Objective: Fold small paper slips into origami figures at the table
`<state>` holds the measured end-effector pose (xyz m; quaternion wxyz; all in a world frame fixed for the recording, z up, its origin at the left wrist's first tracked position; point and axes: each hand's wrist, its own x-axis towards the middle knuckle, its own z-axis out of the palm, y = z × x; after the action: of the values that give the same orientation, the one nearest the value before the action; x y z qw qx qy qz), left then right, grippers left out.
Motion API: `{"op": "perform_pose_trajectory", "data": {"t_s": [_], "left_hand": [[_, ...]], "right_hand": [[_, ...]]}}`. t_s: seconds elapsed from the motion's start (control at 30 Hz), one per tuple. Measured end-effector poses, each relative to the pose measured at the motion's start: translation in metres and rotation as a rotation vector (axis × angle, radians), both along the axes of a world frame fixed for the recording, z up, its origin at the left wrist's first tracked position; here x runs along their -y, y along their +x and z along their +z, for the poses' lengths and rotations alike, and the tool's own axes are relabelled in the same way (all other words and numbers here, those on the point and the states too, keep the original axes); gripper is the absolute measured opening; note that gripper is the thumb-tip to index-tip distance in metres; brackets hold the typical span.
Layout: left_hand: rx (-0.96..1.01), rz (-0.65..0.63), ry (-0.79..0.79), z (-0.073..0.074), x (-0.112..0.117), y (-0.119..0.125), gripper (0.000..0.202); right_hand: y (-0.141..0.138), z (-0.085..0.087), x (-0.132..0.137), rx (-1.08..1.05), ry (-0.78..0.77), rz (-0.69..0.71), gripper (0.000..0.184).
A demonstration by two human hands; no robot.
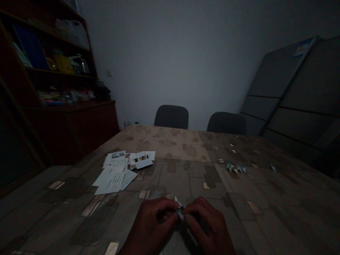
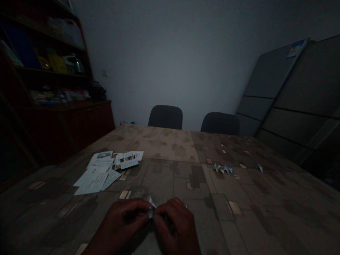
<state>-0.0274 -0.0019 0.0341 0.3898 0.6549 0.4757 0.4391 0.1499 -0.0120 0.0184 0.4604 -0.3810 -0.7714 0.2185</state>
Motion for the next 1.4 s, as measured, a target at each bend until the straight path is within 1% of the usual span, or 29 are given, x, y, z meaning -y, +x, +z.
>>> {"op": "perform_pose_trajectory", "data": {"t_s": [0.1, 0.17, 0.27, 0.33, 0.4, 0.5, 0.67, 0.87, 1.07, 1.17, 1.3, 1.33, 1.4], "left_hand": [[-0.146, 0.0, 0.213, -0.001, -0.001, -0.005, 0.018], [-0.201, -0.024, 0.339, -0.005, -0.001, -0.008, 0.022], [-0.265, -0.099, 0.459, -0.012, -0.001, -0.011, 0.024], [-0.289, -0.129, 0.482, -0.014, -0.001, -0.012, 0.023], [-0.291, -0.121, 0.47, -0.014, -0.002, -0.011, 0.021], [-0.292, -0.102, 0.455, -0.013, -0.002, -0.011, 0.019], [-0.303, -0.153, 0.455, -0.015, -0.001, -0.012, 0.018], [-0.246, -0.107, 0.368, -0.013, -0.002, -0.011, 0.022], [-0.171, -0.103, 0.295, -0.01, -0.005, -0.007, 0.026], [-0.125, -0.096, 0.172, -0.008, -0.004, -0.002, 0.025], [0.036, -0.085, -0.102, -0.009, -0.002, 0.002, 0.021], [0.071, -0.081, -0.14, -0.01, -0.002, 0.002, 0.02], [0.101, -0.084, -0.157, -0.01, -0.001, 0.002, 0.021]], "right_hand": [[-0.002, -0.004, 0.0, -0.145, -0.341, -0.063, 0.033], [-0.003, -0.007, -0.002, -0.242, -0.516, -0.047, 0.045], [-0.005, -0.012, -0.006, -0.322, -0.66, 0.033, 0.055], [-0.007, -0.015, -0.007, -0.362, -0.711, 0.058, 0.056], [-0.008, -0.017, -0.008, -0.413, -0.753, 0.073, 0.056], [-0.009, -0.019, -0.007, -0.48, -0.786, 0.076, 0.053], [-0.007, -0.022, -0.008, -0.497, -0.835, 0.083, 0.05], [-0.007, -0.027, -0.008, -0.562, -0.846, 0.052, 0.046], [-0.01, -0.026, -0.011, -0.519, -0.809, -0.024, 0.03], [-0.008, -0.024, -0.01, -0.431, -0.724, -0.065, 0.018], [-0.008, -0.018, -0.006, -0.284, -0.579, -0.146, 0.011], [-0.008, -0.017, -0.006, -0.27, -0.568, -0.152, 0.01], [-0.008, -0.016, -0.006, -0.277, -0.572, -0.149, 0.011]]}}
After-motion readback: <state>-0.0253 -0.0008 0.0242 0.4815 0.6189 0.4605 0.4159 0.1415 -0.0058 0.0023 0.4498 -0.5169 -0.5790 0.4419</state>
